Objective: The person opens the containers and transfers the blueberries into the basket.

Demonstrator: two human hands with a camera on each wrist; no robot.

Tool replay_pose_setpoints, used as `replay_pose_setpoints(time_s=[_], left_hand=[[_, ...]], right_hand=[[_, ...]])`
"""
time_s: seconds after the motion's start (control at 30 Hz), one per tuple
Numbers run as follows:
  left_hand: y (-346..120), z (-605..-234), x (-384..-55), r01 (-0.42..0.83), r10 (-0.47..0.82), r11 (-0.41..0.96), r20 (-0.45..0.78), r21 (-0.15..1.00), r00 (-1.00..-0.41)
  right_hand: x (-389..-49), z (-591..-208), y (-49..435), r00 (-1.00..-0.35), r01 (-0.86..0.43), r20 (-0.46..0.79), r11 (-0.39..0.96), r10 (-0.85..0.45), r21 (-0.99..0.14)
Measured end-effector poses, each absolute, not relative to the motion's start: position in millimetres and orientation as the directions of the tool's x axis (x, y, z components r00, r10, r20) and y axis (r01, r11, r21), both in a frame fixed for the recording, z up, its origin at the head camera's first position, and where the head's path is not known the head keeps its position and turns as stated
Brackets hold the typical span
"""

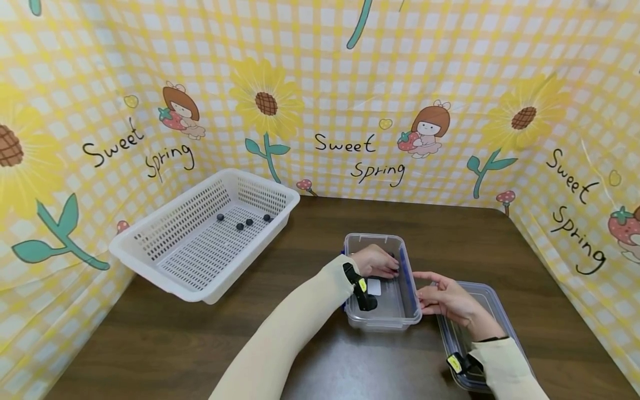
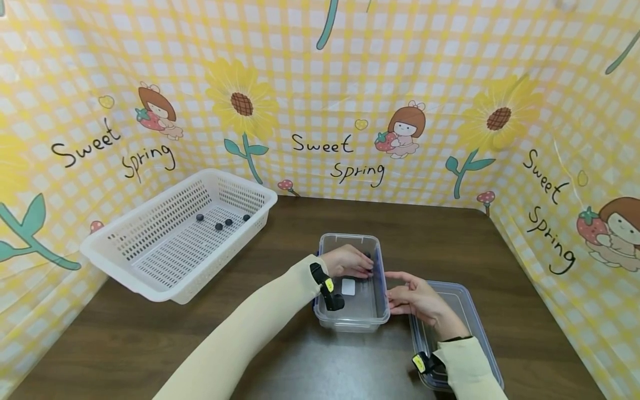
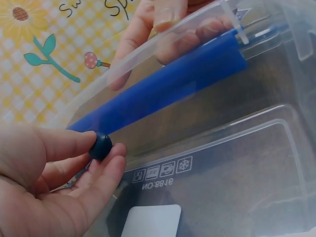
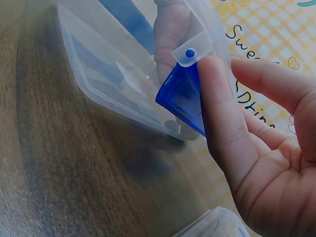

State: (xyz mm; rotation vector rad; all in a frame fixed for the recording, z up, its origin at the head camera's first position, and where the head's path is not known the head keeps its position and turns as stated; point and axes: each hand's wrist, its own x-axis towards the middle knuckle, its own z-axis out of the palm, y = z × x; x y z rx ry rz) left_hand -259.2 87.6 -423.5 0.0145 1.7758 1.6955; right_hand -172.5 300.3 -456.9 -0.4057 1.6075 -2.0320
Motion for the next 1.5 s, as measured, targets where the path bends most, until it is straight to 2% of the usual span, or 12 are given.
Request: replay_pose_setpoints(time_s=[0.4, 0.63, 0.97, 1.5], left_hand=[[78.4, -417.0, -276.1, -0.444, 0.535, 0.117, -0.433, 0.888, -0.725], [59.7, -402.3, -282.8, -0.423, 0.564, 0.076, -0.389, 0.903, -0.729], [21.2, -383.4, -292.1, -0.406, 0.556, 0.03, -0.353, 0.913, -0.752], [-62.0, -336.4, -311.2, -0.314, 0.447, -0.127, -0.228, 0.941, -0.865]], right_hand=[[-170.8, -457.1, 303.8, -0.821, 0.196, -0.055, -0.19, -0.568, -0.962], [-171.0, -457.6, 302.1, -0.814, 0.199, -0.049, -0.2, -0.579, -0.959], [-165.7, -457.7, 300.2, -0.805, 0.209, -0.049, -0.206, -0.591, -0.956], [-169.5, -457.4, 300.9, -0.81, 0.19, -0.042, -0.194, -0.585, -0.962]])
